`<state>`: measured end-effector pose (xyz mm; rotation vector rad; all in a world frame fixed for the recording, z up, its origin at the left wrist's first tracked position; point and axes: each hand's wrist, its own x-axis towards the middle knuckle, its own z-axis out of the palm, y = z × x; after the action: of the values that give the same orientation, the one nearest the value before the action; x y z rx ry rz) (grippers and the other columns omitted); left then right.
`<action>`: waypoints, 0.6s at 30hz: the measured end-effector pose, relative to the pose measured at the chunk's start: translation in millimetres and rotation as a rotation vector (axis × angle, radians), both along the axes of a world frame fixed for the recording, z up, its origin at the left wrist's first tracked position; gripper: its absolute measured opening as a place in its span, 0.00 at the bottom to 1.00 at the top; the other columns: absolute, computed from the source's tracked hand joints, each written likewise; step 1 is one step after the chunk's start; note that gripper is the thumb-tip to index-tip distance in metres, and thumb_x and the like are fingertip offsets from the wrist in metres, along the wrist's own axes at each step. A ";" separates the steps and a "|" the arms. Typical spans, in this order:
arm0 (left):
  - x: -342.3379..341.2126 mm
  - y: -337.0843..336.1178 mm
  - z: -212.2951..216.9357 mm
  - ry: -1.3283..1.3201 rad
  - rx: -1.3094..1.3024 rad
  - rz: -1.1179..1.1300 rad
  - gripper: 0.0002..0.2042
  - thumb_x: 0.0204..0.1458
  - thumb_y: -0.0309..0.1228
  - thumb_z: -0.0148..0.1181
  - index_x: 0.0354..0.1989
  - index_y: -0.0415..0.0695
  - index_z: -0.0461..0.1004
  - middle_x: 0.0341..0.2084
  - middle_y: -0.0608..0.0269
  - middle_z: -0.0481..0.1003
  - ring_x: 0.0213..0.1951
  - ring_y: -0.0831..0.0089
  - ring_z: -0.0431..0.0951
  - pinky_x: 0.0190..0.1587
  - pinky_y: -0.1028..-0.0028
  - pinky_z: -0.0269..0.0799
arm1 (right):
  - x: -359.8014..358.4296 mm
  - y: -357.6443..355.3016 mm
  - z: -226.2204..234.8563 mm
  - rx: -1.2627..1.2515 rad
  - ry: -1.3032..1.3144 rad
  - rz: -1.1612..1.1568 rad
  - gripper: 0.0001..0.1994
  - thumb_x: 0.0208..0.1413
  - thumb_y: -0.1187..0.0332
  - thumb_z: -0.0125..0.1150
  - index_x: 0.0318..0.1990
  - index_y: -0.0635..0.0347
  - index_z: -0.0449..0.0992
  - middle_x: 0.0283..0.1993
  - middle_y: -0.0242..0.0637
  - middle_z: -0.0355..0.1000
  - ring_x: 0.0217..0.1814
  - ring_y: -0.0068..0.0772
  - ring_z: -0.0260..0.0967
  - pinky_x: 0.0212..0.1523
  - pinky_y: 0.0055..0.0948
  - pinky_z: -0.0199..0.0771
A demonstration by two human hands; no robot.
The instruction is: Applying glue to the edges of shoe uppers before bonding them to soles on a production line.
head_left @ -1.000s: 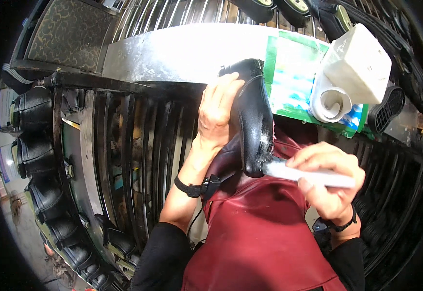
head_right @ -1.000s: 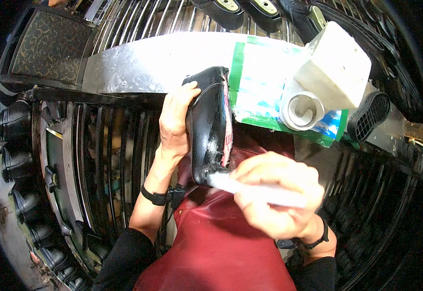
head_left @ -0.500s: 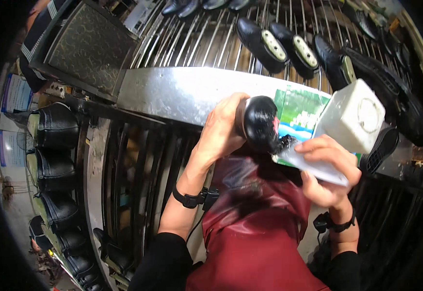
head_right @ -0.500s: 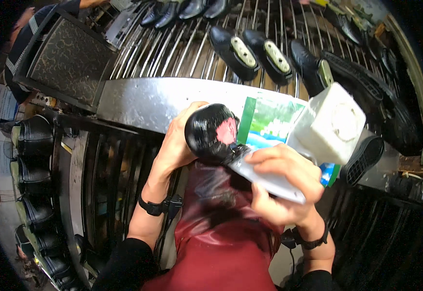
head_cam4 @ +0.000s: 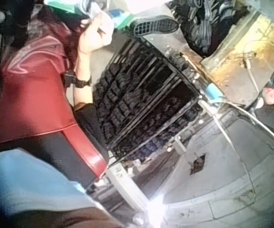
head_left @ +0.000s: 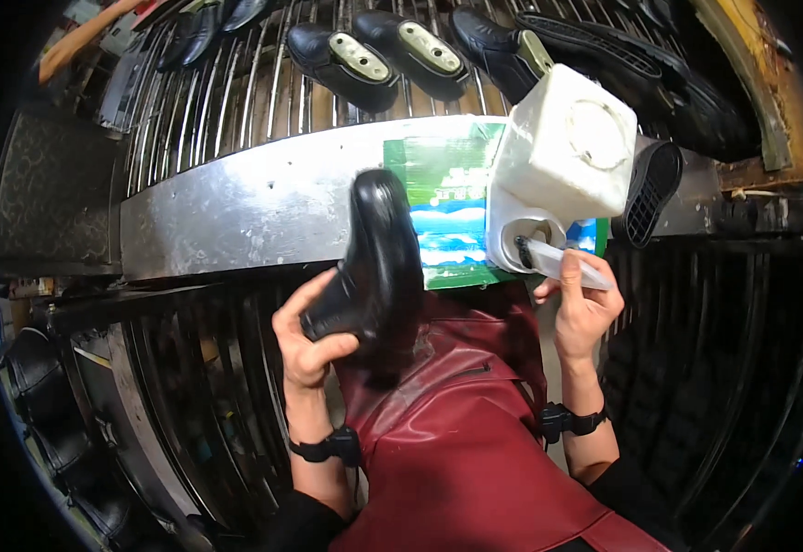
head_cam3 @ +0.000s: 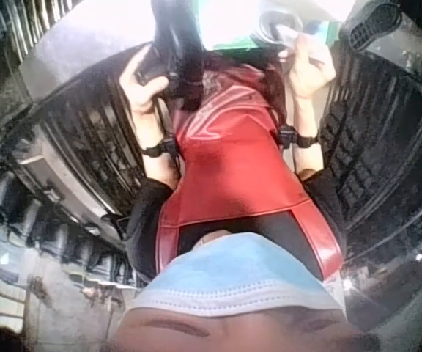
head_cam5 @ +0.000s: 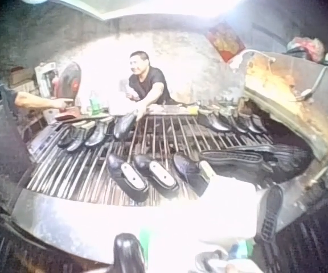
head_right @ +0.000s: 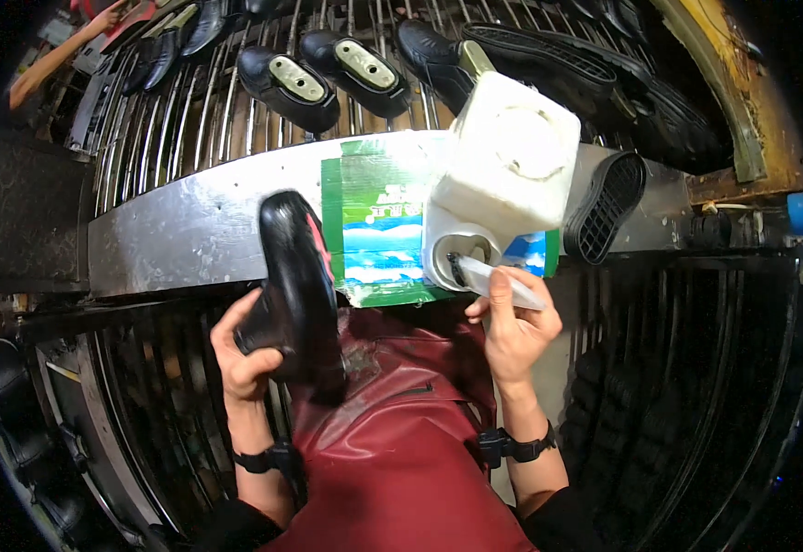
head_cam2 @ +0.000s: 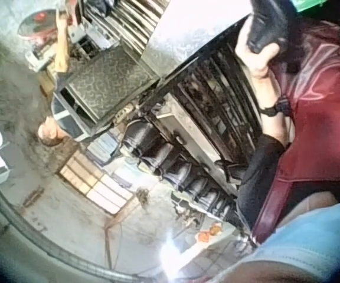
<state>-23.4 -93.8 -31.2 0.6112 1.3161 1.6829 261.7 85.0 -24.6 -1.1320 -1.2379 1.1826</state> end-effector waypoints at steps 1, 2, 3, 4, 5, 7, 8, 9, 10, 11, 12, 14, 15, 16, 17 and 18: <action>9.3 -5.7 -6.6 -0.032 -0.027 -0.019 0.42 0.36 0.24 0.81 0.65 0.26 0.72 0.55 0.46 0.81 0.56 0.62 0.83 0.64 0.65 0.75 | -3.2 -1.7 -4.3 -0.012 -0.014 -0.018 0.10 0.70 0.68 0.67 0.46 0.69 0.79 0.28 0.37 0.78 0.23 0.25 0.77 0.23 0.22 0.76; 16.6 -10.5 -12.3 -0.061 -0.053 -0.034 0.42 0.37 0.25 0.82 0.65 0.27 0.72 0.55 0.47 0.81 0.56 0.62 0.83 0.64 0.65 0.75 | -8.4 -2.9 -3.1 -0.058 -0.016 -0.040 0.10 0.69 0.68 0.67 0.47 0.69 0.79 0.27 0.37 0.78 0.23 0.26 0.77 0.23 0.22 0.76; 23.0 -15.7 -17.5 -0.104 -0.071 -0.055 0.41 0.38 0.25 0.83 0.65 0.27 0.73 0.55 0.47 0.81 0.56 0.62 0.83 0.65 0.65 0.75 | -10.2 -3.4 -5.4 -0.076 0.006 -0.044 0.11 0.69 0.68 0.67 0.47 0.69 0.80 0.27 0.37 0.78 0.23 0.26 0.78 0.22 0.23 0.77; 29.6 -19.7 -23.2 -0.147 -0.045 -0.052 0.40 0.38 0.23 0.82 0.64 0.26 0.73 0.56 0.46 0.81 0.56 0.62 0.83 0.65 0.64 0.75 | -11.1 -2.8 -7.1 -0.094 0.031 -0.046 0.11 0.69 0.67 0.67 0.48 0.69 0.80 0.27 0.37 0.78 0.23 0.27 0.78 0.21 0.24 0.77; 32.9 -21.1 -23.7 -0.152 -0.054 -0.073 0.40 0.38 0.22 0.81 0.64 0.26 0.73 0.56 0.46 0.81 0.57 0.61 0.83 0.65 0.63 0.75 | -11.1 -0.2 -7.1 -0.100 0.040 -0.045 0.11 0.69 0.67 0.67 0.48 0.69 0.80 0.27 0.37 0.78 0.23 0.27 0.78 0.21 0.24 0.77; 37.6 -23.4 -21.9 -0.142 -0.064 -0.100 0.39 0.38 0.21 0.80 0.64 0.25 0.73 0.55 0.44 0.81 0.57 0.60 0.83 0.64 0.63 0.76 | -9.6 2.6 -4.0 -0.282 0.158 -0.018 0.12 0.71 0.64 0.66 0.46 0.67 0.80 0.29 0.38 0.79 0.22 0.29 0.78 0.19 0.26 0.76; 38.4 -24.9 -20.9 -0.131 -0.071 -0.096 0.39 0.38 0.21 0.80 0.64 0.25 0.73 0.55 0.44 0.81 0.57 0.60 0.83 0.64 0.63 0.76 | -5.3 4.2 -1.3 -0.289 0.169 -0.014 0.12 0.71 0.64 0.66 0.46 0.67 0.80 0.29 0.38 0.79 0.22 0.29 0.78 0.19 0.26 0.76; 37.8 -24.0 -20.6 -0.115 -0.069 -0.125 0.39 0.38 0.20 0.80 0.64 0.25 0.73 0.55 0.44 0.81 0.56 0.60 0.83 0.64 0.63 0.77 | 0.3 9.5 2.6 -0.458 0.354 -0.009 0.12 0.71 0.63 0.65 0.44 0.65 0.79 0.30 0.40 0.80 0.22 0.30 0.77 0.18 0.27 0.76; 37.8 -24.1 -19.6 -0.098 -0.069 -0.153 0.39 0.38 0.20 0.80 0.63 0.25 0.73 0.55 0.44 0.81 0.56 0.60 0.84 0.64 0.62 0.77 | 0.6 12.5 10.7 -0.629 0.540 -0.003 0.12 0.72 0.61 0.64 0.42 0.63 0.79 0.31 0.41 0.80 0.21 0.31 0.77 0.17 0.29 0.76; 38.0 -19.7 -14.6 -0.103 -0.075 -0.155 0.38 0.38 0.21 0.80 0.63 0.25 0.73 0.54 0.43 0.82 0.55 0.60 0.84 0.64 0.62 0.77 | -3.0 12.0 24.8 -0.662 0.582 -0.014 0.12 0.72 0.61 0.62 0.40 0.60 0.79 0.33 0.42 0.81 0.20 0.32 0.75 0.16 0.29 0.74; 38.8 -19.1 -10.7 -0.097 -0.086 -0.155 0.38 0.38 0.21 0.80 0.63 0.25 0.73 0.54 0.43 0.82 0.55 0.60 0.84 0.64 0.62 0.77 | -3.5 9.0 34.9 -0.623 0.603 0.029 0.11 0.71 0.62 0.62 0.41 0.62 0.79 0.32 0.43 0.80 0.20 0.35 0.75 0.17 0.31 0.74; 38.0 -17.5 -7.1 -0.125 -0.060 -0.196 0.38 0.37 0.22 0.79 0.62 0.24 0.74 0.53 0.43 0.82 0.55 0.59 0.85 0.64 0.62 0.77 | -10.9 8.9 48.9 -0.500 0.600 0.170 0.11 0.69 0.65 0.62 0.41 0.65 0.78 0.31 0.46 0.80 0.20 0.37 0.75 0.17 0.33 0.75; 39.6 -14.4 -0.1 -0.127 -0.076 -0.195 0.38 0.36 0.24 0.78 0.62 0.24 0.74 0.52 0.42 0.83 0.54 0.58 0.85 0.64 0.62 0.77 | -15.9 13.6 50.8 -0.459 0.603 0.195 0.11 0.67 0.67 0.62 0.39 0.68 0.79 0.30 0.49 0.80 0.19 0.39 0.74 0.18 0.34 0.75; 38.8 -13.5 1.5 -0.121 -0.081 -0.193 0.38 0.36 0.24 0.78 0.62 0.24 0.74 0.52 0.42 0.83 0.54 0.58 0.85 0.64 0.62 0.77 | -21.4 17.2 58.2 -0.423 0.573 0.232 0.10 0.66 0.69 0.62 0.39 0.69 0.80 0.30 0.49 0.80 0.18 0.37 0.73 0.18 0.32 0.74; 37.8 -13.3 2.5 -0.128 -0.081 -0.206 0.39 0.36 0.25 0.78 0.62 0.23 0.74 0.52 0.42 0.83 0.54 0.58 0.85 0.64 0.62 0.77 | -22.5 20.4 59.5 -0.386 0.542 0.279 0.09 0.65 0.70 0.62 0.38 0.70 0.80 0.30 0.48 0.79 0.18 0.35 0.73 0.19 0.30 0.73; 37.0 -14.0 3.2 -0.134 -0.081 -0.215 0.39 0.36 0.26 0.78 0.62 0.23 0.74 0.53 0.42 0.82 0.54 0.58 0.85 0.64 0.62 0.76 | -22.7 21.3 60.4 -0.350 0.511 0.330 0.09 0.64 0.71 0.62 0.38 0.71 0.80 0.29 0.48 0.79 0.17 0.33 0.72 0.19 0.29 0.72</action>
<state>13.6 -107.7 -28.0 0.5615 1.1742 1.4629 239.0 106.3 35.8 -0.8022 -0.8549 1.8577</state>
